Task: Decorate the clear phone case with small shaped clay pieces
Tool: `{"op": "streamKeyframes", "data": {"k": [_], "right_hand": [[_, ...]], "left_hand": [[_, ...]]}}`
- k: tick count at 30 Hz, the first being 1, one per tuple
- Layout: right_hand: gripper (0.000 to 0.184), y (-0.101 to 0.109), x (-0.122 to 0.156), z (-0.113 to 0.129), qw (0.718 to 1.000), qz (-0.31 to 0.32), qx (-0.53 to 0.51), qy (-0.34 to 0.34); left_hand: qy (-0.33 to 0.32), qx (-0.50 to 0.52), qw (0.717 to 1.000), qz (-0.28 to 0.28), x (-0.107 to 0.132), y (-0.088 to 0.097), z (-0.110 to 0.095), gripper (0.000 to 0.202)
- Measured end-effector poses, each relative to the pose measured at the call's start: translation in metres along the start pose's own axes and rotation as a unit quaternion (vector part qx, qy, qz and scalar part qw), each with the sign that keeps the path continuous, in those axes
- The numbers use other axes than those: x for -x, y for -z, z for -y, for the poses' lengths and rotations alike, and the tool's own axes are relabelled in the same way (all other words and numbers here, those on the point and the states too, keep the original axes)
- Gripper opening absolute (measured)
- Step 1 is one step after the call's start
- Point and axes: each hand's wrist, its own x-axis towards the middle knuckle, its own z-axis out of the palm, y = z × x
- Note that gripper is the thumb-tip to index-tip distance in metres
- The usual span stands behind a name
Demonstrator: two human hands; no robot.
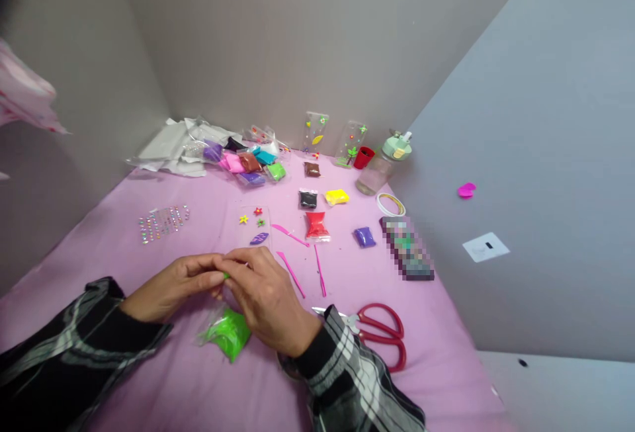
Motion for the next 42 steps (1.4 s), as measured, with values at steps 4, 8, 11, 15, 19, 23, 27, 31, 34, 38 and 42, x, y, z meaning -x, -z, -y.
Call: {"op": "streamKeyframes", "data": {"k": [4,8,11,15,19,23,27,31,34,38,42], "right_hand": [[0.030,-0.0006,0.0007,-0.0007,1.000,-0.022,-0.010,-0.010],[0.023,-0.0015,0.0017,-0.0019,0.999,-0.033,-0.006,-0.015],[0.033,-0.0008,0.0008,-0.0010,1.000,-0.011,-0.010,-0.005],[0.030,-0.0001,-0.0001,-0.0001,1.000,-0.002,-0.015,-0.003],[0.029,-0.0008,-0.0001,-0.0005,1.000,-0.003,-0.013,0.001],[0.034,0.0003,-0.0002,0.0003,1.000,-0.003,-0.016,-0.006],[0.021,0.0000,0.0009,-0.0002,1.000,-0.027,-0.007,-0.006],[0.031,-0.0006,0.0010,-0.0002,1.000,-0.012,-0.005,-0.003],[0.034,0.0010,0.0001,0.0010,1.000,-0.004,-0.012,-0.008],[0.025,0.0019,-0.0003,0.0006,1.000,-0.014,-0.012,-0.005],[0.023,0.0012,-0.0001,0.0004,1.000,-0.020,-0.006,-0.001]], "left_hand": [[0.008,0.009,1.000,-0.005,0.0000,0.0001,0.0017,0.024],[0.007,0.003,1.000,-0.005,-0.0010,-0.0007,0.0007,0.024],[0.002,-0.002,1.000,-0.005,-0.0013,-0.0018,-0.0015,0.023],[0.002,-0.005,1.000,-0.001,-0.0009,-0.0038,-0.0045,0.025],[0.003,-0.013,1.000,-0.004,-0.0007,-0.0038,-0.0045,0.026],[0.006,-0.016,1.000,-0.009,-0.0003,-0.0020,-0.0022,0.025],[0.006,-0.016,1.000,-0.015,-0.0004,-0.0028,-0.0042,0.026],[0.003,-0.021,1.000,-0.014,-0.0009,-0.0035,-0.0064,0.026],[0.003,-0.021,1.000,-0.014,-0.0007,-0.0025,-0.0046,0.026],[0.005,-0.023,1.000,-0.010,-0.0004,-0.0021,-0.0032,0.026],[0.005,-0.033,0.999,-0.008,-0.0003,-0.0034,-0.0059,0.025]]}}
